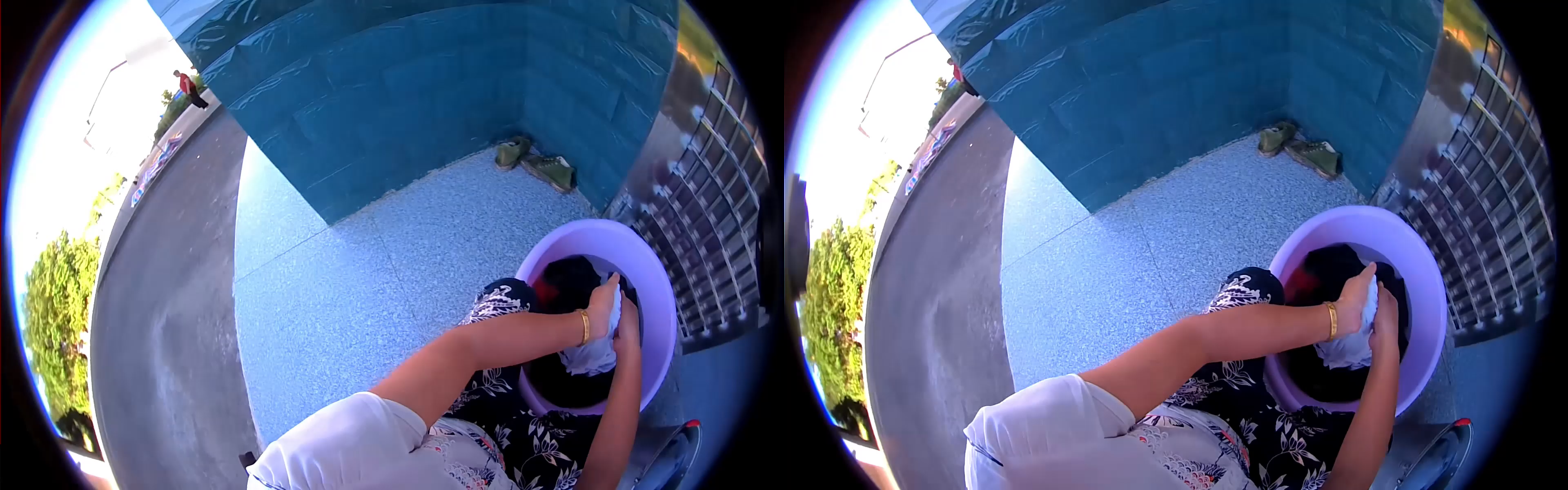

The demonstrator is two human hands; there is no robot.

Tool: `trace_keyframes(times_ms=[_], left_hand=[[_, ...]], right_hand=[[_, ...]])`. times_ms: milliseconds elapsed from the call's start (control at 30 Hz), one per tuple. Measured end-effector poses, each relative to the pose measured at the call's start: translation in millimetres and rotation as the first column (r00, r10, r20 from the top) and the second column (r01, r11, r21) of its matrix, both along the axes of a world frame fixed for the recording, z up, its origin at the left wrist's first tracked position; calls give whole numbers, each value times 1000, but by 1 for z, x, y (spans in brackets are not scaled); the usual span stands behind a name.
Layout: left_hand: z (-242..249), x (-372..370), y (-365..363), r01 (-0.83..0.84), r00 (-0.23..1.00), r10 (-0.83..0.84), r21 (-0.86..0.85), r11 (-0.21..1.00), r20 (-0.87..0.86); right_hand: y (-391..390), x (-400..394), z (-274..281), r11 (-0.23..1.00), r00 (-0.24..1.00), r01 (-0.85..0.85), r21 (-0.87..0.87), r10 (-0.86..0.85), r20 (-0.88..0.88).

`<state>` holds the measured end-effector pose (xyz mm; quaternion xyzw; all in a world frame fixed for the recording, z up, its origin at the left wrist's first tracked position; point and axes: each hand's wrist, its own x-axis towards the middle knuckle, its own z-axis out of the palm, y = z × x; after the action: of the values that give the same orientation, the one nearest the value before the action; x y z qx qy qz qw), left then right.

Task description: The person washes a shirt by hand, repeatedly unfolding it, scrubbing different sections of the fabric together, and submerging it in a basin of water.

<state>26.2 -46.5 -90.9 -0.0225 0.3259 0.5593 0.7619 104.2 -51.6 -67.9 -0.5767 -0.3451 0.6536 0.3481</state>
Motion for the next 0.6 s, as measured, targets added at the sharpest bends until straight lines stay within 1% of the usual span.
trace_keyframes(times_ms=[33, 67, 100, 133, 167, 200, 233, 300, 333, 400, 433, 500, 567, 600], left_hand=[[4, -1, -2, -46, 991, 44, -7, 999, -126], [15, -6, -7, -77, 980, 70, -29, 997, -184], [1, 1, -3, -99, 945, 84, -32, 995, -316], [5, 0, -9, -78, 884, 66, -7, 997, -463], [9, -1, -14, -54, 799, 50, 11, 998, -600], [-4, 4, -10, -10, 782, 41, 54, 998, -622], [-1, 1, -11, -14, 844, 45, 62, 998, -535], [-7, -5, -2, 16, 898, 52, 151, 988, -437], [-10, -5, 3, 7, 897, 62, 153, 988, -439], [-10, -5, 5, 75, 894, 2, 154, 985, -449], [-6, -4, 1, 68, 893, 9, 155, 986, -450], [5, 5, -12, 101, 927, -72, 60, 993, -368], [4, 12, -12, 70, 939, -55, 32, 997, -340], [4, 10, -10, 104, 904, -70, 58, 993, -421]], right_hand=[[8, 10, -20, 981, 977, -17, 192, -25, 212], [13, 12, -31, 926, 911, -65, 373, -98, 400], [10, 6, -27, 922, 914, -78, 378, -85, 397], [3, -5, -14, 832, 781, -132, 539, -248, 573], [-4, -15, -3, 714, 604, -222, 664, -433, 669], [-11, -23, 3, 632, 626, -236, 738, -482, 613], [-17, -31, 10, 625, 634, -239, 743, -479, 607], [-31, -41, 24, 511, 775, -225, 830, -422, 470], [-36, -44, 27, 491, 781, -258, 832, -401, 479], [-36, -41, 26, 488, 786, -267, 831, -389, 481], [-34, -39, 24, 489, 786, -273, 829, -384, 485], [-22, -25, 14, 477, 780, -264, 838, -405, 476], [-8, -12, 8, 574, 698, -213, 790, -476, 534], [-4, -10, 6, 573, 687, -203, 794, -494, 533]])
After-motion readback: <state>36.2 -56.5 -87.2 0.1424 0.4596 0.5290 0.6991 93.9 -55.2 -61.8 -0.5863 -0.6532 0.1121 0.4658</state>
